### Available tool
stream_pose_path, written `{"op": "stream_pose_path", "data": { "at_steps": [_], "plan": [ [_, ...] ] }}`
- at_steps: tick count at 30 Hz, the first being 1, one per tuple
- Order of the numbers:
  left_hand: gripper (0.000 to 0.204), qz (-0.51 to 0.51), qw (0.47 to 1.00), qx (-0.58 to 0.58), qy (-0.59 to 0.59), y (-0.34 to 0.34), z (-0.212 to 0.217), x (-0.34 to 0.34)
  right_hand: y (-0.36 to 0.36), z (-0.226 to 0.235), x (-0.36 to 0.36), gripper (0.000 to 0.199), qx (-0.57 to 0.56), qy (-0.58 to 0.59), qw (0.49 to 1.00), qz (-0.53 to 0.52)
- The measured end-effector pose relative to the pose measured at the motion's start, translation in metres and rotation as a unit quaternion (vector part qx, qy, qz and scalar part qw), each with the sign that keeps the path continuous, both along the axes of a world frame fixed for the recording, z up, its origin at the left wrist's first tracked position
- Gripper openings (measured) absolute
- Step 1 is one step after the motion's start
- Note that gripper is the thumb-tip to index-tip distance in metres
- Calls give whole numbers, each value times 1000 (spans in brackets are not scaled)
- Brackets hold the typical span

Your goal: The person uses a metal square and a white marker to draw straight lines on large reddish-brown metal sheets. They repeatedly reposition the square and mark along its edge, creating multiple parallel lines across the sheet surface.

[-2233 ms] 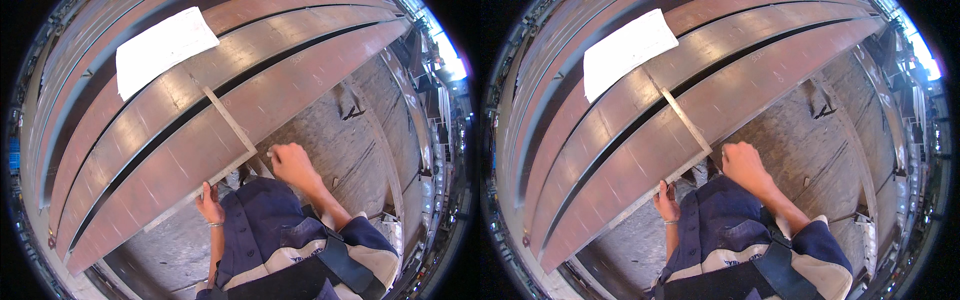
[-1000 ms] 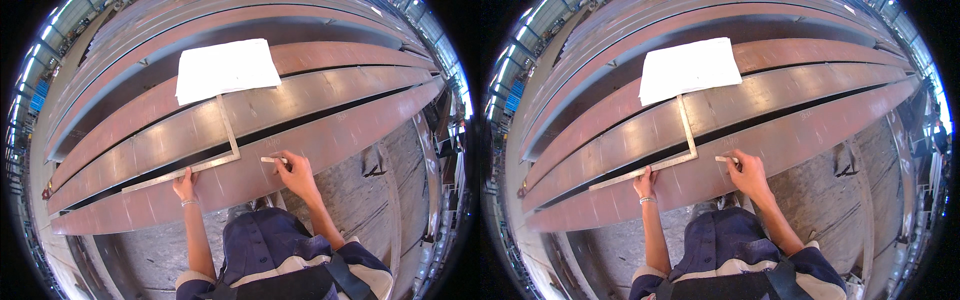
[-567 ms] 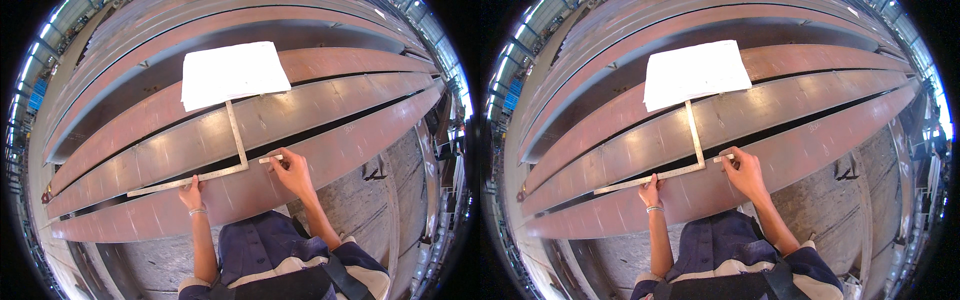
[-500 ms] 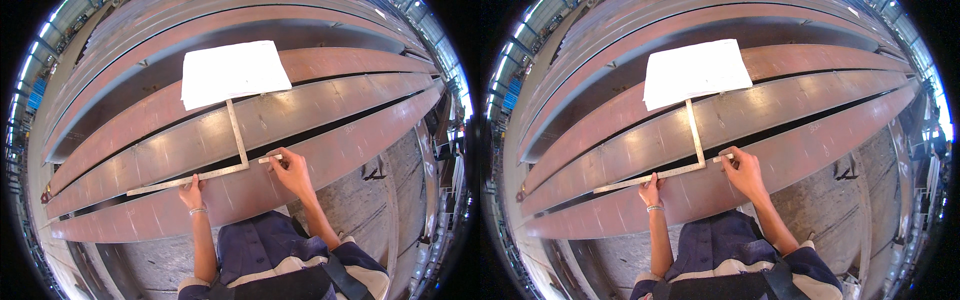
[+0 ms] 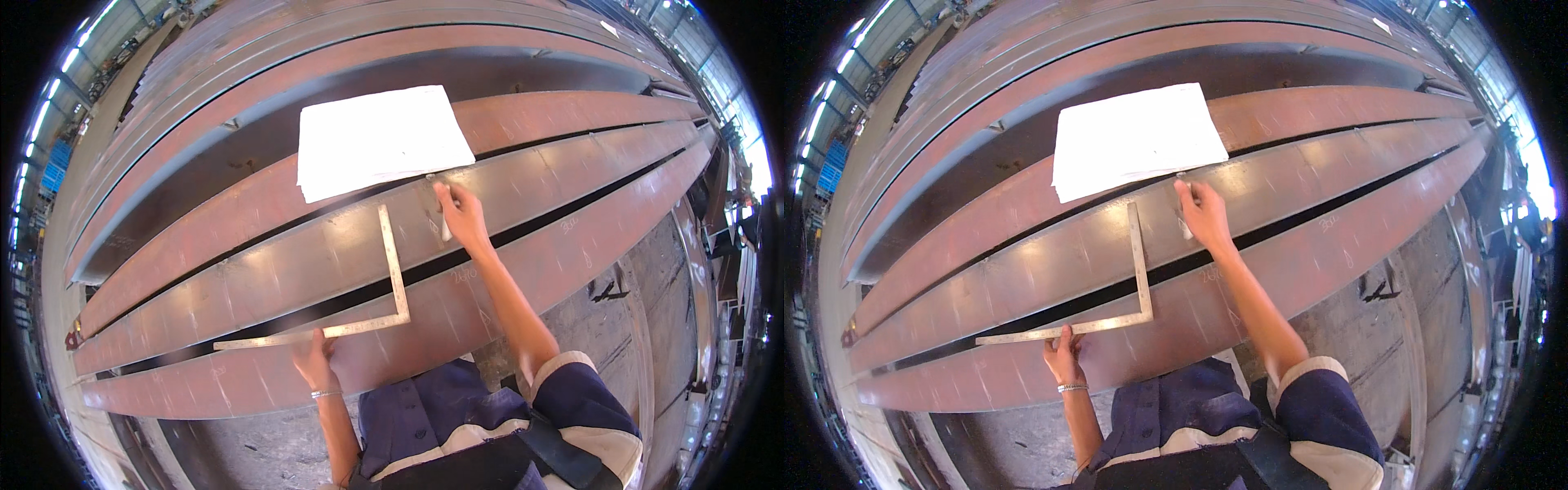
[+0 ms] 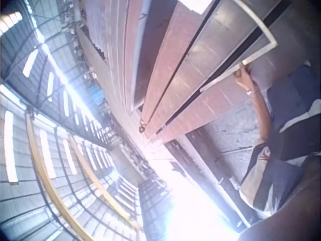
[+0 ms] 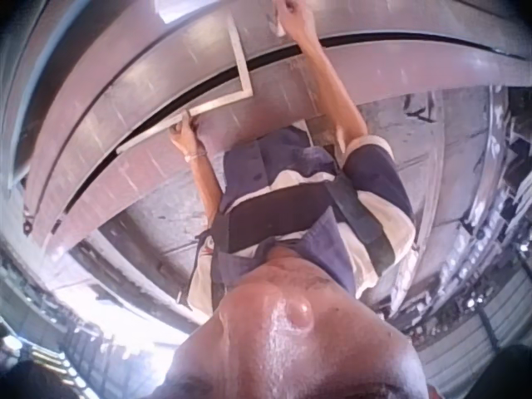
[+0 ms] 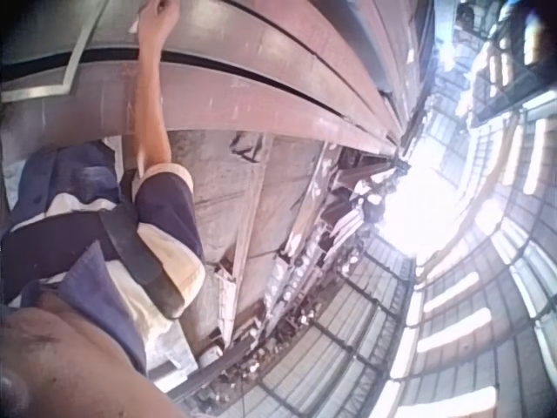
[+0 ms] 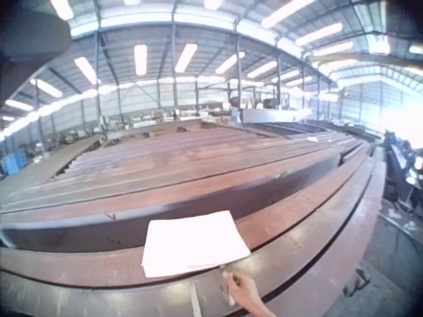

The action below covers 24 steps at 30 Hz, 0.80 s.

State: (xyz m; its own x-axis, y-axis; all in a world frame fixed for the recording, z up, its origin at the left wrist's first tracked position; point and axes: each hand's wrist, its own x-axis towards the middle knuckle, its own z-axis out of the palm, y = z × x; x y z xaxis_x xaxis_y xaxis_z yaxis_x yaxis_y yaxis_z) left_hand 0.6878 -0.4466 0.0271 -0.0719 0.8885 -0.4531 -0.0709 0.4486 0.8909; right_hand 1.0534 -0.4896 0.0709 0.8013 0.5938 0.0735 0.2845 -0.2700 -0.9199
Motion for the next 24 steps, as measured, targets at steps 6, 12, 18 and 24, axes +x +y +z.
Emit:
{"op": "stream_pose_path", "data": {
  "at_steps": [6,12,18,24],
  "plan": [
    [45,4,999,22,-36,-9,4,-21,85,-27,71,44,-118,-321,938,-59],
    [38,46,997,49,-43,-18,25,-54,78,-22,179,83,-411,-214,883,-78],
    [35,95,994,41,-38,-26,25,-71,96,-48,177,128,-453,-128,881,-59],
    [36,122,990,37,-60,-31,32,-71,108,-55,197,60,-330,-49,942,-32]
  ]
}}
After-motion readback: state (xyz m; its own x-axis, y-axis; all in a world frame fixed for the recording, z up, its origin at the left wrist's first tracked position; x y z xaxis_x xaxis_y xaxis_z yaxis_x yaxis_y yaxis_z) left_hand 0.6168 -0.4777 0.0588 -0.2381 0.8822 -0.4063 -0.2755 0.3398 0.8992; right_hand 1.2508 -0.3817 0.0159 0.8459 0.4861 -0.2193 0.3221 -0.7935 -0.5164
